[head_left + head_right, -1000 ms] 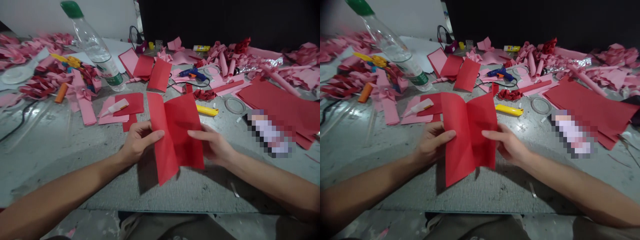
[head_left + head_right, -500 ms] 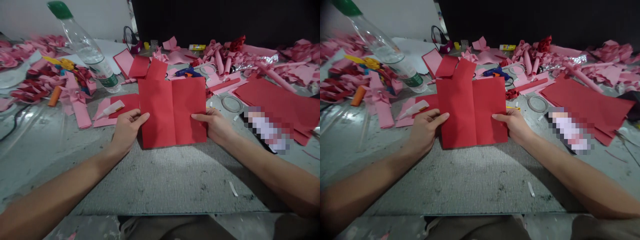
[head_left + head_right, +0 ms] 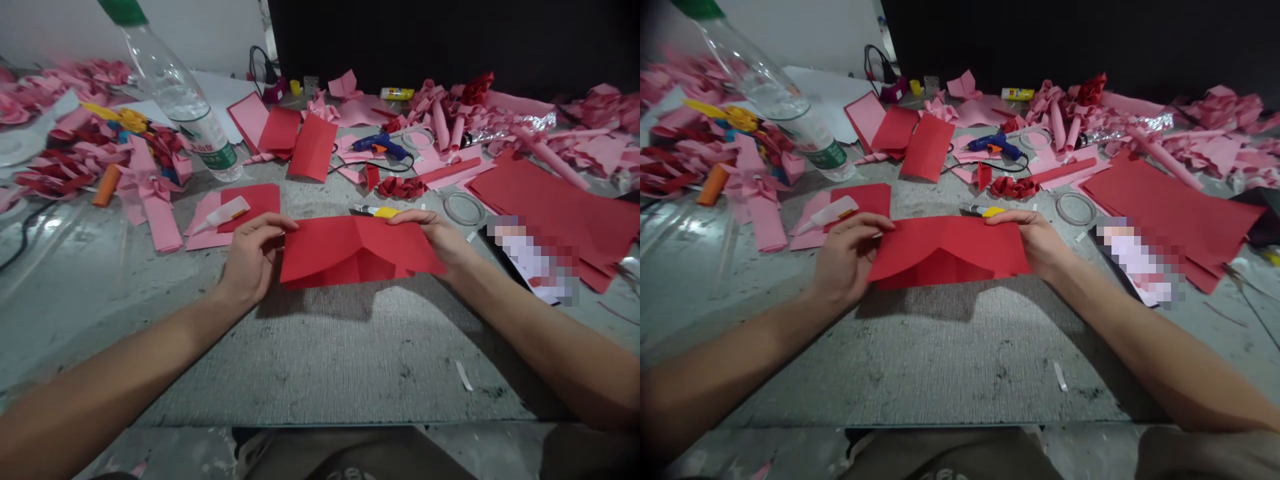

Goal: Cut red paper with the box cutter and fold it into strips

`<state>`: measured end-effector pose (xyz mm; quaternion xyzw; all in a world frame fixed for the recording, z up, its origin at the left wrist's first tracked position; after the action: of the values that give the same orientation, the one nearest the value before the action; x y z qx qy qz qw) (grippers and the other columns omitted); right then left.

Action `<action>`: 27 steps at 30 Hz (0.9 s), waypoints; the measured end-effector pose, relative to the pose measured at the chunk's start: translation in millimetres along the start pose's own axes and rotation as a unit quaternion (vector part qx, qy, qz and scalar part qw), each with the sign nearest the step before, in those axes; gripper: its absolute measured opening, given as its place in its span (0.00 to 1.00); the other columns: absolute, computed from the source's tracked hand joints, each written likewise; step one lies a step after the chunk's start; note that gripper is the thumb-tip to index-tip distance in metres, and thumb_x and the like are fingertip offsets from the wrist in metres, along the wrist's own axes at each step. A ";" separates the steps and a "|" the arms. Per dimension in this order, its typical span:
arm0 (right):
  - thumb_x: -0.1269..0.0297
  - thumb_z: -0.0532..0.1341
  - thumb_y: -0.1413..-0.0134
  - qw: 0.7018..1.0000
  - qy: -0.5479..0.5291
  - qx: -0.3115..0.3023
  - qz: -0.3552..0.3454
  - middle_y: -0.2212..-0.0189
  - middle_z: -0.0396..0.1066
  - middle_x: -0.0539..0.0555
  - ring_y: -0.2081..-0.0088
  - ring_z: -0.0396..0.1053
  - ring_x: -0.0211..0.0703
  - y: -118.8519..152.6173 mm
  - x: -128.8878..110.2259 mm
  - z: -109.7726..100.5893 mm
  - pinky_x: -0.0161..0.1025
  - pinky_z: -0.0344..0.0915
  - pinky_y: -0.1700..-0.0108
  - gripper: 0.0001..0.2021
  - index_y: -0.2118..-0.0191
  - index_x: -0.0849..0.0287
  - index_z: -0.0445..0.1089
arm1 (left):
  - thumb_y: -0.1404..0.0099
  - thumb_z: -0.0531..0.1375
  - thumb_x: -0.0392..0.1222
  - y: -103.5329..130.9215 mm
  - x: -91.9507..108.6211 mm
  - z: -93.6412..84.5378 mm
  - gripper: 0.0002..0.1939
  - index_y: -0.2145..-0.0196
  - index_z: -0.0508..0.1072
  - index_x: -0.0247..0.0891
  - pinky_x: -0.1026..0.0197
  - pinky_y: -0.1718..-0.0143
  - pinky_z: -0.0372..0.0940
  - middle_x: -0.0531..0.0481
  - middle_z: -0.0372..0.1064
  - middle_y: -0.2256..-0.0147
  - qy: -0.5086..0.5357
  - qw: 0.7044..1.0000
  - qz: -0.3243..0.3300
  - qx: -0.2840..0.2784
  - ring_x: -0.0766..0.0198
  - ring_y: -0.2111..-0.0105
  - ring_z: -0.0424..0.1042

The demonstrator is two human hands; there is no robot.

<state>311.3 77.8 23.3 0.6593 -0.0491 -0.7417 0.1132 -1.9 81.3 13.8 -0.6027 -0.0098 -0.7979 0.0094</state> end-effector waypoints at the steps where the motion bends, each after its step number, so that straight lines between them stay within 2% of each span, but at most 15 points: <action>1: 0.59 0.78 0.54 1.000 0.004 -0.004 -0.006 0.58 0.87 0.55 0.53 0.83 0.61 0.6 -1.4 1.0 0.52 0.80 0.56 0.06 0.67 0.48 0.86 | 0.40 0.65 0.38 -0.6 0.5 -0.1 0.06 0.73 0.83 0.39 0.63 0.61 0.71 0.47 0.77 0.65 0.007 1.000 0.004 -0.001 0.63 0.62 0.75; 3: 0.62 0.76 0.55 1.000 0.011 -0.020 -0.015 0.53 0.87 0.54 0.48 0.82 0.62 2.0 -3.0 3.9 0.54 0.80 0.51 0.06 0.67 0.47 0.87 | 0.38 0.66 0.41 -1.1 1.5 0.4 0.06 0.72 0.82 0.38 0.63 0.61 0.70 0.48 0.76 0.66 0.012 1.000 -0.007 -0.003 0.63 0.62 0.74; 5: 0.65 0.74 0.56 0.999 0.016 -0.038 -0.020 0.47 0.85 0.53 0.41 0.79 0.63 2.8 -3.4 5.9 0.55 0.79 0.44 0.08 0.66 0.47 0.87 | 0.40 0.72 0.41 -1.1 2.5 1.0 0.05 0.68 0.81 0.39 0.64 0.64 0.69 0.50 0.75 0.66 -0.002 1.000 -0.022 -0.001 0.65 0.65 0.73; 7: 0.68 0.71 0.57 0.999 0.014 -0.033 -0.025 0.47 0.85 0.53 0.38 0.78 0.64 2.4 -4.5 5.2 0.56 0.77 0.41 0.08 0.69 0.50 0.86 | 0.46 0.77 0.39 -0.5 3.1 1.1 0.13 0.63 0.81 0.40 0.65 0.64 0.69 0.52 0.76 0.64 -0.013 1.000 -0.027 0.007 0.66 0.65 0.73; 10: 0.68 0.70 0.55 0.999 0.003 0.002 -0.034 0.55 0.86 0.57 0.48 0.82 0.61 2.0 -11.4 2.3 0.54 0.79 0.46 0.02 0.74 0.54 0.81 | 0.48 0.80 0.40 2.7 2.6 1.9 0.26 0.51 0.83 0.42 0.64 0.61 0.72 0.51 0.78 0.60 -0.010 0.999 -0.042 -0.010 0.64 0.61 0.76; 12: 0.63 0.71 0.51 1.000 0.017 -0.009 -0.016 0.56 0.86 0.59 0.55 0.84 0.55 4.9 -18.8 4.3 0.49 0.79 0.53 0.03 0.70 0.56 0.82 | 0.49 0.81 0.41 7.6 1.0 3.7 0.32 0.46 0.83 0.43 0.63 0.60 0.73 0.50 0.79 0.58 -0.010 0.997 -0.071 -0.043 0.64 0.59 0.77; 14: 0.54 0.73 0.45 0.996 0.068 -0.057 0.019 0.55 0.86 0.61 0.59 0.83 0.52 12.1 -25.2 12.1 0.43 0.77 0.59 0.13 0.60 0.57 0.85 | 0.50 0.82 0.41 14.3 -0.9 6.5 0.34 0.45 0.84 0.45 0.64 0.59 0.73 0.51 0.80 0.59 -0.019 0.992 -0.096 -0.083 0.64 0.59 0.77; 16: 0.44 0.73 0.42 0.980 0.142 -0.133 0.047 0.56 0.86 0.60 0.61 0.82 0.50 23.4 -27.6 24.7 0.40 0.75 0.62 0.22 0.53 0.57 0.86 | 0.49 0.82 0.42 21.3 -2.1 9.8 0.32 0.46 0.85 0.46 0.66 0.60 0.72 0.52 0.79 0.61 -0.037 0.986 -0.109 -0.125 0.66 0.61 0.76; 17: 0.41 0.74 0.43 0.966 0.175 -0.179 0.058 0.58 0.86 0.58 0.62 0.80 0.49 30.0 -26.8 31.8 0.39 0.73 0.64 0.24 0.53 0.57 0.86 | 0.48 0.82 0.42 24.5 -2.3 11.4 0.32 0.46 0.85 0.47 0.66 0.60 0.71 0.53 0.78 0.63 -0.046 0.982 -0.111 -0.143 0.67 0.62 0.75; 19: 0.41 0.77 0.46 0.935 0.215 -0.267 0.093 0.63 0.84 0.55 0.66 0.78 0.46 42.7 -21.7 45.1 0.36 0.69 0.69 0.24 0.56 0.58 0.85 | 0.47 0.82 0.42 29.5 -1.4 13.8 0.31 0.45 0.85 0.48 0.66 0.61 0.71 0.54 0.77 0.65 -0.057 0.977 -0.112 -0.171 0.69 0.64 0.75; 21: 0.44 0.79 0.49 0.915 0.215 -0.311 0.140 0.67 0.82 0.52 0.70 0.76 0.43 51.6 -14.3 54.1 0.35 0.66 0.72 0.22 0.60 0.58 0.84 | 0.47 0.82 0.41 32.1 0.3 15.2 0.31 0.45 0.85 0.49 0.66 0.60 0.72 0.54 0.78 0.64 -0.046 0.975 -0.111 -0.187 0.69 0.64 0.76; 23: 0.47 0.80 0.50 0.923 0.179 -0.294 0.172 0.67 0.83 0.53 0.70 0.77 0.43 54.3 -7.6 57.3 0.35 0.69 0.71 0.20 0.63 0.59 0.83 | 0.44 0.81 0.42 32.3 1.5 15.5 0.29 0.45 0.84 0.49 0.67 0.60 0.73 0.54 0.80 0.62 -0.010 0.976 -0.112 -0.187 0.69 0.64 0.77; 25: 0.48 0.80 0.49 0.947 0.119 -0.239 0.180 0.65 0.84 0.55 0.68 0.79 0.44 51.4 -3.0 55.5 0.36 0.72 0.68 0.19 0.62 0.59 0.84 | 0.40 0.79 0.46 31.0 1.2 15.0 0.27 0.44 0.83 0.48 0.67 0.63 0.73 0.53 0.81 0.62 0.027 0.978 -0.117 -0.169 0.68 0.65 0.78; 27: 0.49 0.80 0.49 0.965 0.065 -0.183 0.174 0.62 0.86 0.57 0.67 0.81 0.46 46.3 0.1 51.3 0.37 0.75 0.66 0.19 0.60 0.60 0.85 | 0.40 0.79 0.50 29.5 -0.4 14.7 0.22 0.50 0.85 0.43 0.66 0.68 0.73 0.52 0.81 0.65 0.033 0.979 -0.122 -0.159 0.66 0.69 0.79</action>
<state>265.4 28.9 40.0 0.6556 -0.0193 -0.6623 0.3621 13.1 52.2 17.5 -0.5639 0.0446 -0.8039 -0.1837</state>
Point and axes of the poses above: each hand's wrist, its own y-axis away from the middle knuckle, its own z-axis out of the palm, x = y × z, the point moved 1 cm from there along -y, towards the middle knuckle
